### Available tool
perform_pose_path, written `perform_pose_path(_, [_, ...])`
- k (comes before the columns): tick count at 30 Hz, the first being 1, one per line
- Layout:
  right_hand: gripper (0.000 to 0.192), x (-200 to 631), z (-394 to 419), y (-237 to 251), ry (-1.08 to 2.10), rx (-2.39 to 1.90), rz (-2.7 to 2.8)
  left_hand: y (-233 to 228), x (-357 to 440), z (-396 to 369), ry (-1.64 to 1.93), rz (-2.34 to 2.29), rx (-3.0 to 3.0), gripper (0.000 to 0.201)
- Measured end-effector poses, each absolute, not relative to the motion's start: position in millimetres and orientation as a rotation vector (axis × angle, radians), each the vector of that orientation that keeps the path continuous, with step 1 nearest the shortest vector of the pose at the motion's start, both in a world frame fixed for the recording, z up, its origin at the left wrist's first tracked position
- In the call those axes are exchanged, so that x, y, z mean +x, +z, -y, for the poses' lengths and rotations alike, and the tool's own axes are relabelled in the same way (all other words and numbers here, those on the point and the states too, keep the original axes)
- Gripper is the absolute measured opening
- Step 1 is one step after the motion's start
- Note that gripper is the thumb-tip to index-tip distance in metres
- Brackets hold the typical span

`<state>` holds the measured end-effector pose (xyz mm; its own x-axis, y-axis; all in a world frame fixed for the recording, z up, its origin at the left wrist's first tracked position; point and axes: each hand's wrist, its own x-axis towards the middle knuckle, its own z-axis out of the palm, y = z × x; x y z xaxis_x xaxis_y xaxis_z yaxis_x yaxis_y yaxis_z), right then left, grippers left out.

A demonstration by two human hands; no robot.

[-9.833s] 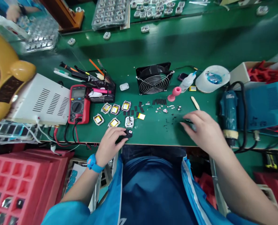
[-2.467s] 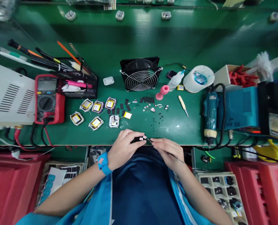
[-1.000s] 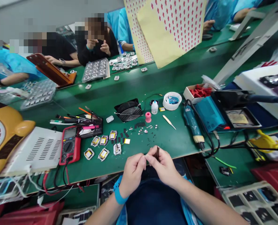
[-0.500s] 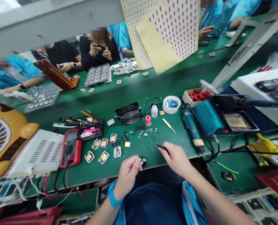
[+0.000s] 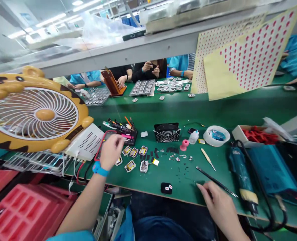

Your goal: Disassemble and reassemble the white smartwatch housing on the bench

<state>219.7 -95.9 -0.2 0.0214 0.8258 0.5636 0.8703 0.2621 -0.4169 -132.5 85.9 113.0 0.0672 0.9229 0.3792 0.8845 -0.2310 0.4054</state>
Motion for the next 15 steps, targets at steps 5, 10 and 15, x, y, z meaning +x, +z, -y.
perform_pose_path(5, [0.043,209.1,97.4,-11.9,-0.266,-1.600,1.810,132.3,-157.1,-134.3,0.996,-2.222,2.163,0.024])
perform_pose_path(10, [0.042,206.9,97.6,-12.1,-0.299,-1.605,1.810,143.3,-151.9,-153.6,0.845,-2.231,2.281,0.026])
perform_pose_path(15, [0.043,203.6,97.0,-9.5,-0.366,-1.624,1.823,162.9,-142.7,-181.6,0.229,-2.264,2.478,0.026])
